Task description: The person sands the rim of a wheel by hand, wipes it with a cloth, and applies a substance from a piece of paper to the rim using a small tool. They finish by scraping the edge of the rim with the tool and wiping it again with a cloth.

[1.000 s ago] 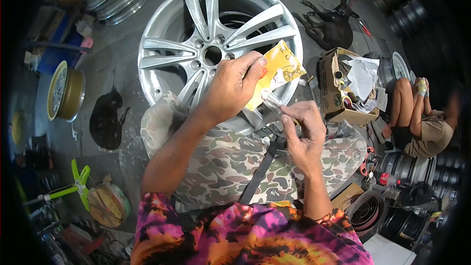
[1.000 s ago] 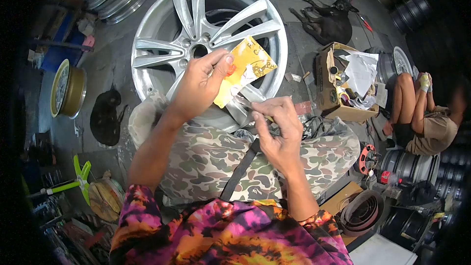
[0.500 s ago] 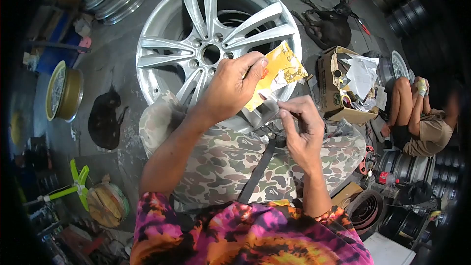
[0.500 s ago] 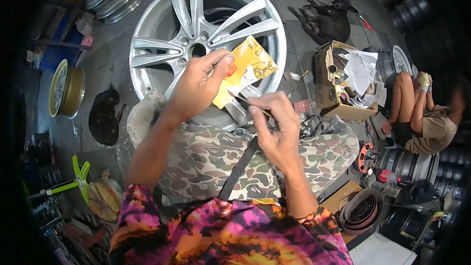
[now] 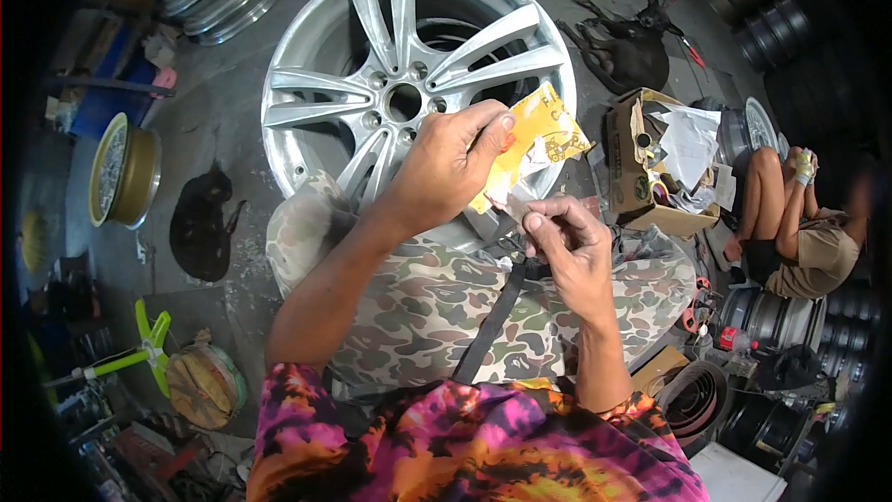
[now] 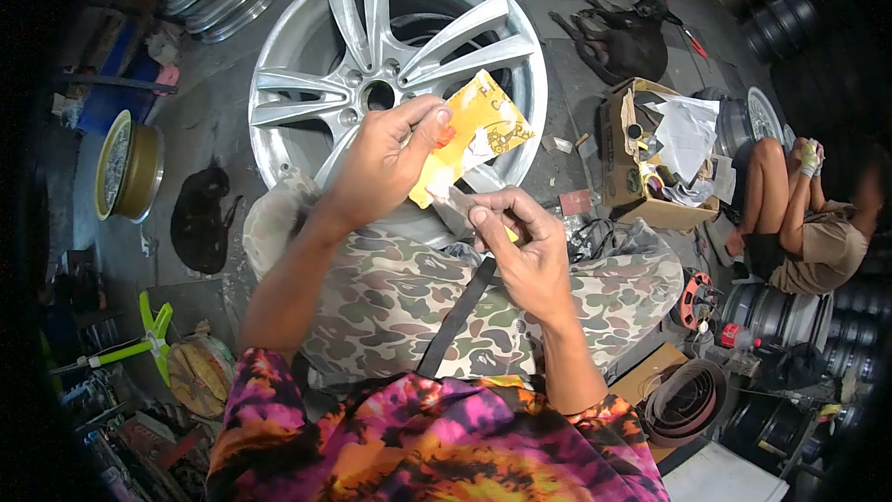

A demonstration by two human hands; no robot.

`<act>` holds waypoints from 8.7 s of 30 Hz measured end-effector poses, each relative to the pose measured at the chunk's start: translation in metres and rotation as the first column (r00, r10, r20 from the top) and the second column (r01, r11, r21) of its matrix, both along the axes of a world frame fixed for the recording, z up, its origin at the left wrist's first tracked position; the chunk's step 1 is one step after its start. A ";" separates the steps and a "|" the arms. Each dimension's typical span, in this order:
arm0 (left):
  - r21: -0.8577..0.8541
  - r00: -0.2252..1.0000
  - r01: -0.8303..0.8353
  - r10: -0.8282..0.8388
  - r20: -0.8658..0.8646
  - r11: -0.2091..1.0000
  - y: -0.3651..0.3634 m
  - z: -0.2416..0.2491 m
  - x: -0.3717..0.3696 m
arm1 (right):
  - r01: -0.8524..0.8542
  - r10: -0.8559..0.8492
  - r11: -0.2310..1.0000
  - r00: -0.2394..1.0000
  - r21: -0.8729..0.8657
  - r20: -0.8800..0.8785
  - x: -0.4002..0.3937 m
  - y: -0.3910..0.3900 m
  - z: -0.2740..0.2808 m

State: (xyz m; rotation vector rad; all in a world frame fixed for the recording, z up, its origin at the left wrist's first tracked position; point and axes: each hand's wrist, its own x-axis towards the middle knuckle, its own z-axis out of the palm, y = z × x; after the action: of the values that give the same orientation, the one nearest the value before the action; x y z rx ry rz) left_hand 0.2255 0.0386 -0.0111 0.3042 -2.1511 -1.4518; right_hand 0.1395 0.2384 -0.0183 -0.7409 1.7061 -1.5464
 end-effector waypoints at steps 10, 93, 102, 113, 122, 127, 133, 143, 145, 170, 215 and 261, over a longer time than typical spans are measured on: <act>0.585 0.984 0.174 -0.163 -0.071 0.792 -0.005 -0.018 -0.006 | 0.104 -0.285 0.936 0.785 -0.337 -0.549 -0.001 -0.014 -0.025; 0.155 0.978 -0.148 0.122 0.168 0.977 -0.005 0.009 -0.008 | -0.170 0.146 0.985 0.856 -0.003 -0.497 -0.059 0.032 0.001; -0.135 0.882 -0.091 0.143 0.449 0.987 0.017 0.031 -0.008 | 0.456 -0.425 0.890 0.815 -0.016 -0.394 -0.203 0.107 0.003; -0.247 0.885 -0.165 0.254 0.390 0.955 0.038 0.052 -0.036 | 0.047 -0.052 0.994 0.998 0.103 0.046 -0.194 -0.019 -0.115; -0.174 0.932 -0.171 0.217 0.290 0.970 0.030 0.051 -0.001 | 0.104 -0.111 0.993 0.981 0.050 0.160 -0.185 -0.035 -0.102; -0.158 0.942 -0.186 0.222 0.252 0.970 0.023 0.053 0.020 | 0.153 -0.153 0.988 0.988 0.026 -0.025 -0.196 -0.053 -0.091; -0.151 0.948 -0.198 0.228 0.222 0.969 0.013 0.048 0.034 | 0.161 -0.149 0.984 0.978 0.075 -0.148 -0.186 -0.045 -0.091; -0.046 0.970 -0.193 0.198 0.144 0.980 -0.006 0.022 0.038 | 0.213 -0.193 0.956 0.974 0.200 -0.117 -0.161 0.000 -0.090; -0.025 0.967 -0.190 0.191 0.167 0.982 -0.007 0.026 0.039 | 0.214 -0.189 0.967 0.966 0.140 -0.175 -0.160 0.001 -0.074; -0.178 0.958 -0.171 0.205 0.198 0.969 -0.009 0.021 0.039 | 0.007 -0.001 1.000 0.876 0.010 -0.482 -0.182 0.005 -0.121; -0.170 0.965 -0.234 0.250 0.075 0.957 -0.047 0.017 0.046 | -0.058 0.331 0.924 0.617 0.378 -0.714 -0.221 -0.041 -0.015; -0.276 0.945 -0.134 0.206 0.253 0.952 -0.048 0.015 0.023 | -0.117 0.270 0.963 0.446 0.244 -0.853 -0.215 -0.021 -0.038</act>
State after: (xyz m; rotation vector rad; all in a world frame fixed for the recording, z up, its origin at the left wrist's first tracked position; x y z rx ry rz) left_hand 0.2482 -0.0092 0.0034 0.6153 -2.4340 -1.0698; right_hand -0.0757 0.2175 -0.0565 -1.8232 2.2911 -0.8210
